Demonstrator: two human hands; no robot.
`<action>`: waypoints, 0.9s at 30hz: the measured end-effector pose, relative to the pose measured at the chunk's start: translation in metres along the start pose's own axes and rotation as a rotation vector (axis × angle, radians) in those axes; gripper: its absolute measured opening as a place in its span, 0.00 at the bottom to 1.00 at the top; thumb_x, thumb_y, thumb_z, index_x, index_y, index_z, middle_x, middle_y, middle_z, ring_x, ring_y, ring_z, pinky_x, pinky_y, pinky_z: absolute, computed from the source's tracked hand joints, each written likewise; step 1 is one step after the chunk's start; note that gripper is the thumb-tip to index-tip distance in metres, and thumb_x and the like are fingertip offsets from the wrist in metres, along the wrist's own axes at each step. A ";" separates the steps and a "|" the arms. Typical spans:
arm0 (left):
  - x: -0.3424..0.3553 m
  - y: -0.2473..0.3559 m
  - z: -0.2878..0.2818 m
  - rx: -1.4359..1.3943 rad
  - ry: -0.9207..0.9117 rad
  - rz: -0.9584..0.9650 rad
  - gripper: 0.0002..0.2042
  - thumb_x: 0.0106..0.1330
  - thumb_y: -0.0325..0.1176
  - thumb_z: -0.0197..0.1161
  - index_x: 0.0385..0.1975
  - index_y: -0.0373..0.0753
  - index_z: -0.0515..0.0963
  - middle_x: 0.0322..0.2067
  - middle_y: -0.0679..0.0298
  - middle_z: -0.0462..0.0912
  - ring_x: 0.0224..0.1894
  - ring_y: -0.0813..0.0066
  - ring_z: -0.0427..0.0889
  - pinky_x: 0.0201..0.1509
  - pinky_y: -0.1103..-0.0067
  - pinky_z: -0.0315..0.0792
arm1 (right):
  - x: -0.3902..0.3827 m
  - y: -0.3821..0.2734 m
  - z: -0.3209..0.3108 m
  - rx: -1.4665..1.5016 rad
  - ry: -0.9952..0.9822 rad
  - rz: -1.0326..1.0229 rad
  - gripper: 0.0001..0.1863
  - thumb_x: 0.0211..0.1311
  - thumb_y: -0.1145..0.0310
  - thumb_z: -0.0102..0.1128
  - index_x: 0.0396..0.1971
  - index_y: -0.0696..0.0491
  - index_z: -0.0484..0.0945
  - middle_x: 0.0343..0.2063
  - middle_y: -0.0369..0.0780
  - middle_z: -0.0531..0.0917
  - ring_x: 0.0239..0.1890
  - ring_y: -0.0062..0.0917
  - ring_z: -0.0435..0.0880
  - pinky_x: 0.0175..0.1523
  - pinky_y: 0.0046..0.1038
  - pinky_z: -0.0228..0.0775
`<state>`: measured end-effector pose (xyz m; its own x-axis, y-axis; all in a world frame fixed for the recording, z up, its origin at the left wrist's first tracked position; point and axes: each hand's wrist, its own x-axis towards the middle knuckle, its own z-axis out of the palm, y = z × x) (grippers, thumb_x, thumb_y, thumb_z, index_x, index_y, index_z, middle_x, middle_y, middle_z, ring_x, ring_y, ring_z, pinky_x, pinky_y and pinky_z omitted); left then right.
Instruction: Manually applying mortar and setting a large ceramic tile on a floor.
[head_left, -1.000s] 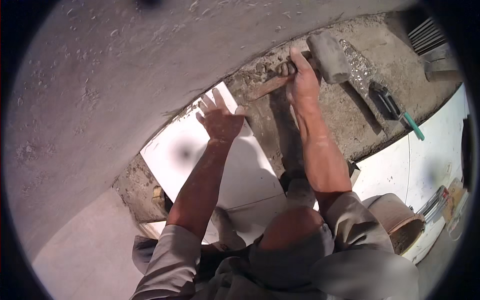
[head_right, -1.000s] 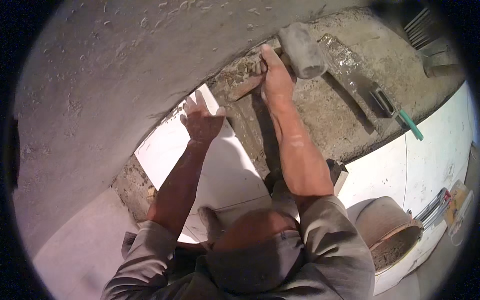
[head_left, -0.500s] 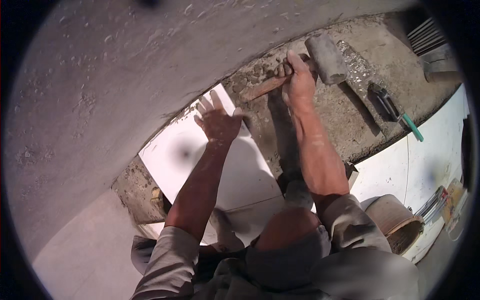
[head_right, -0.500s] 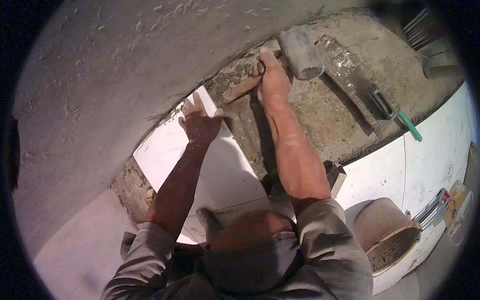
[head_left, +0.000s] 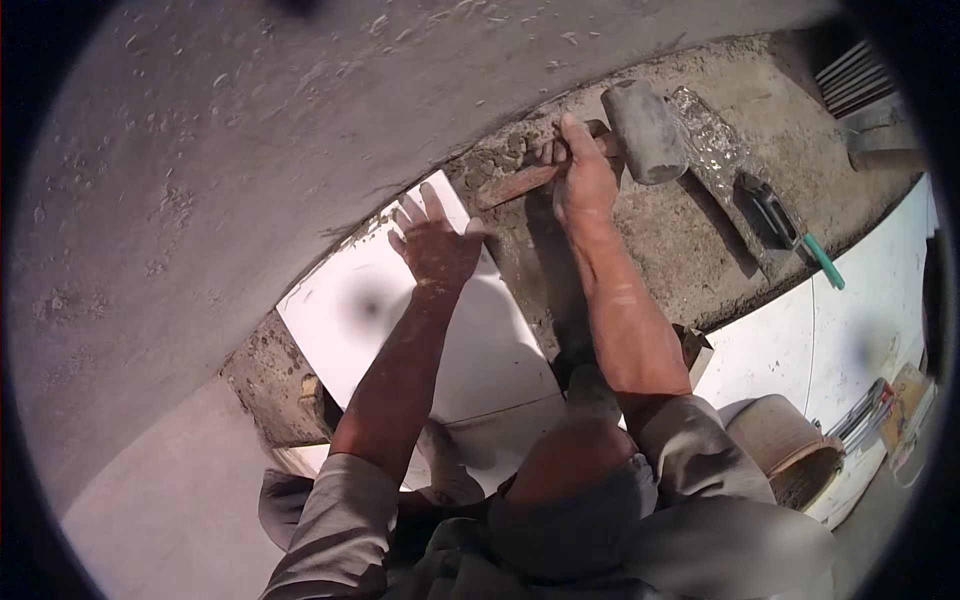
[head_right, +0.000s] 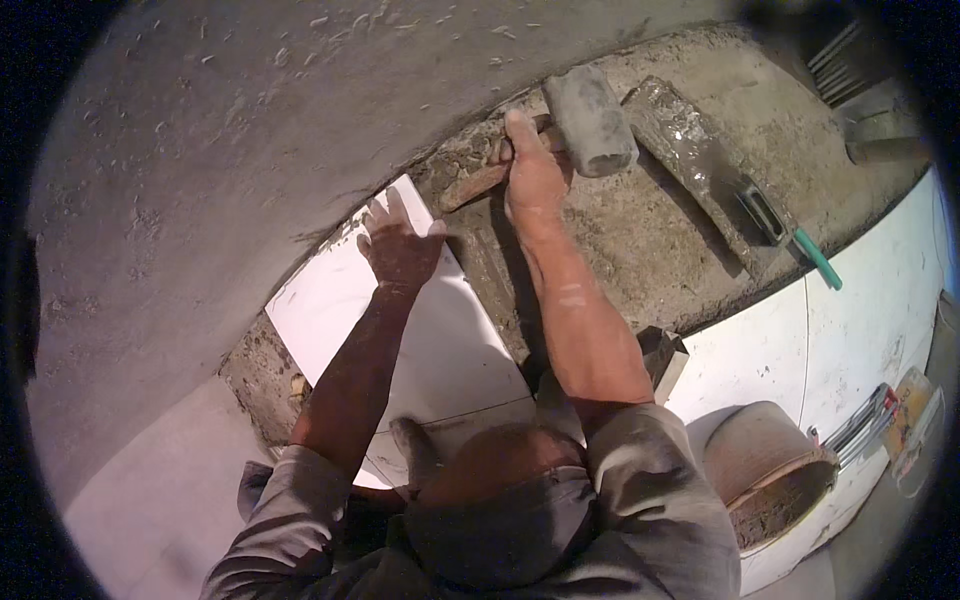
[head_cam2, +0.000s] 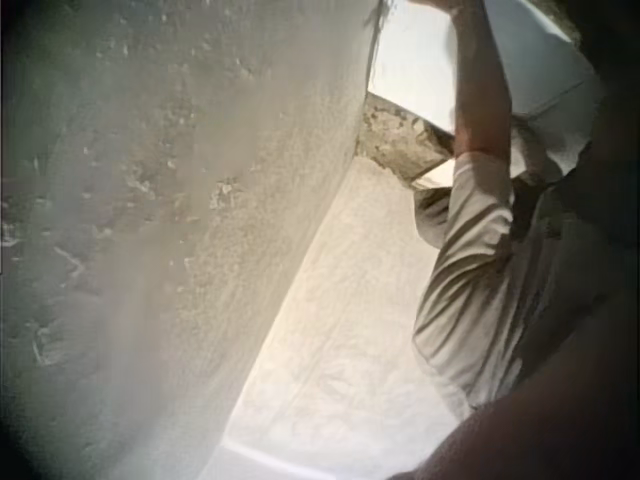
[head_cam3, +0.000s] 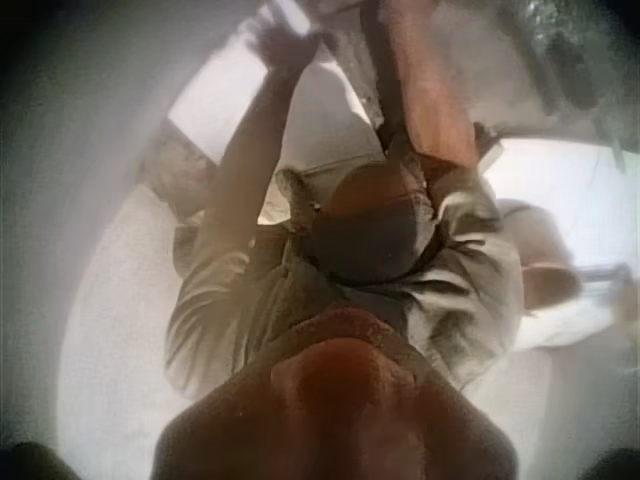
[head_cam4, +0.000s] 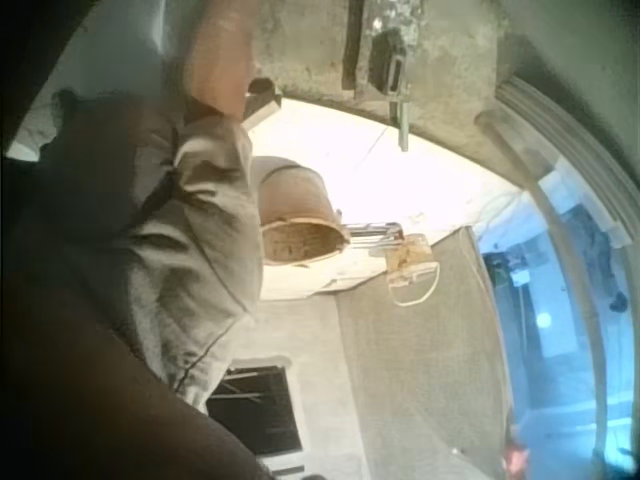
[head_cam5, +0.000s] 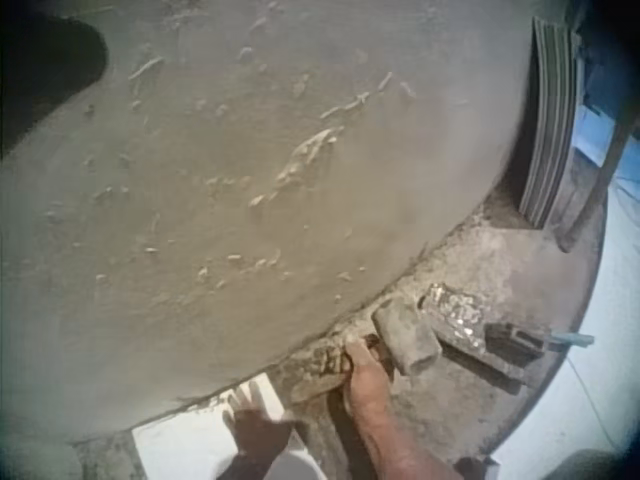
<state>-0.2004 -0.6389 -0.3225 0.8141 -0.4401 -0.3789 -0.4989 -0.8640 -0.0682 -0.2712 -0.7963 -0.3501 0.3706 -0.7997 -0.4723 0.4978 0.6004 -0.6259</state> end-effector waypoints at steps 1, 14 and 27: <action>0.000 0.001 0.000 0.013 0.013 0.000 0.51 0.51 0.59 0.66 0.70 0.37 0.50 0.67 0.41 0.52 0.70 0.44 0.52 0.69 0.48 0.47 | 0.006 -0.010 -0.003 -0.004 -0.085 0.021 0.09 0.63 0.69 0.59 0.24 0.52 0.72 0.19 0.34 0.73 0.23 0.23 0.72 0.33 0.27 0.69; 0.020 -0.046 0.062 -0.057 0.049 0.087 0.50 0.50 0.60 0.66 0.68 0.35 0.55 0.66 0.41 0.57 0.70 0.46 0.52 0.71 0.52 0.42 | -0.020 0.015 0.001 -0.386 -0.005 0.102 0.17 0.69 0.54 0.51 0.38 0.54 0.77 0.32 0.35 0.76 0.38 0.24 0.74 0.48 0.29 0.67; 0.006 -0.018 0.021 -0.065 0.054 0.026 0.45 0.61 0.55 0.58 0.72 0.38 0.45 0.71 0.43 0.43 0.73 0.42 0.41 0.73 0.52 0.40 | -0.011 -0.142 -0.059 -1.388 0.262 -0.290 0.24 0.56 0.53 0.61 0.42 0.59 0.78 0.37 0.54 0.81 0.44 0.46 0.80 0.51 0.40 0.68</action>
<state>-0.1925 -0.6211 -0.3433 0.8167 -0.4737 -0.3296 -0.5012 -0.8654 0.0020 -0.3923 -0.8728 -0.2922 0.1626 -0.9598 -0.2289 -0.6780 0.0598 -0.7327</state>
